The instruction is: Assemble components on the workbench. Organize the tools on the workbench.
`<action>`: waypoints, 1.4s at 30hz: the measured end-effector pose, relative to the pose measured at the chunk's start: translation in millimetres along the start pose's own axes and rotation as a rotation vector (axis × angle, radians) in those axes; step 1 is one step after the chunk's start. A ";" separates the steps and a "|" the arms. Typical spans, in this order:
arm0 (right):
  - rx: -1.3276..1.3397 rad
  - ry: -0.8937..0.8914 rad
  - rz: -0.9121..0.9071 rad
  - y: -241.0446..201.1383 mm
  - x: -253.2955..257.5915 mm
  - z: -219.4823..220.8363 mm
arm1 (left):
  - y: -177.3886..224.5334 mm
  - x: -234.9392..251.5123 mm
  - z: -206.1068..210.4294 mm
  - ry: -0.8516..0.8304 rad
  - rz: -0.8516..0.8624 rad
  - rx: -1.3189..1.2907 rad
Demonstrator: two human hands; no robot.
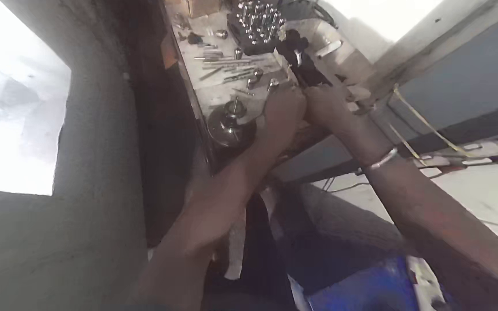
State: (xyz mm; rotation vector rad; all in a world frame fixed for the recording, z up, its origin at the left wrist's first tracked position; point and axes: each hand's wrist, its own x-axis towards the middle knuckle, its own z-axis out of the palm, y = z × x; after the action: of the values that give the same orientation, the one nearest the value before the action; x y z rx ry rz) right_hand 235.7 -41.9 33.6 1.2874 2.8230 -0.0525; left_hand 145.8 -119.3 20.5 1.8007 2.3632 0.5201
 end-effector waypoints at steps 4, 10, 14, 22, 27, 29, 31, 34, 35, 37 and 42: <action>-0.023 0.018 0.090 -3.6 -1.2 2.8 | -6.2 -13.0 6.6 0.139 0.091 0.024; 0.056 0.105 0.416 -50.5 -108.2 22.3 | -11.5 -69.8 -4.5 -0.028 0.312 0.131; 0.148 0.130 0.419 -48.2 -112.3 26.1 | -20.3 -59.4 -5.1 -0.011 0.345 0.055; 0.050 -0.069 0.499 -56.7 -91.5 2.7 | -22.7 -65.0 -9.4 -0.017 0.319 -0.127; 0.067 0.070 0.461 -57.2 -93.4 17.9 | -32.9 -65.8 0.3 0.092 0.342 -0.150; 0.044 0.120 0.485 -64.5 -114.8 16.5 | -28.7 -72.9 -5.5 0.057 0.439 -0.049; 0.061 0.105 0.537 -63.2 -124.1 24.3 | -24.2 -69.1 8.5 0.033 0.509 0.093; 0.139 0.063 0.524 -68.5 -115.4 16.4 | -31.1 -61.5 0.1 0.027 0.469 0.120; 0.156 0.062 0.500 -69.5 -127.6 16.1 | -26.8 -68.2 -6.0 -0.062 0.440 0.102; 0.168 0.104 0.457 -70.4 -142.5 14.0 | -30.4 -80.2 -8.7 -0.108 0.384 -0.033; 0.139 -0.102 0.624 -68.8 -106.0 1.0 | -30.5 -71.8 -15.4 -0.133 0.443 -0.051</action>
State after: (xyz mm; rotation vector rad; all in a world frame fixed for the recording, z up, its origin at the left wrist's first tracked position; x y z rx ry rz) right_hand 253.1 -167.0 38.7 2.0601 2.2448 -0.2853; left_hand 133.6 -197.8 16.7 2.2635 1.8490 0.4802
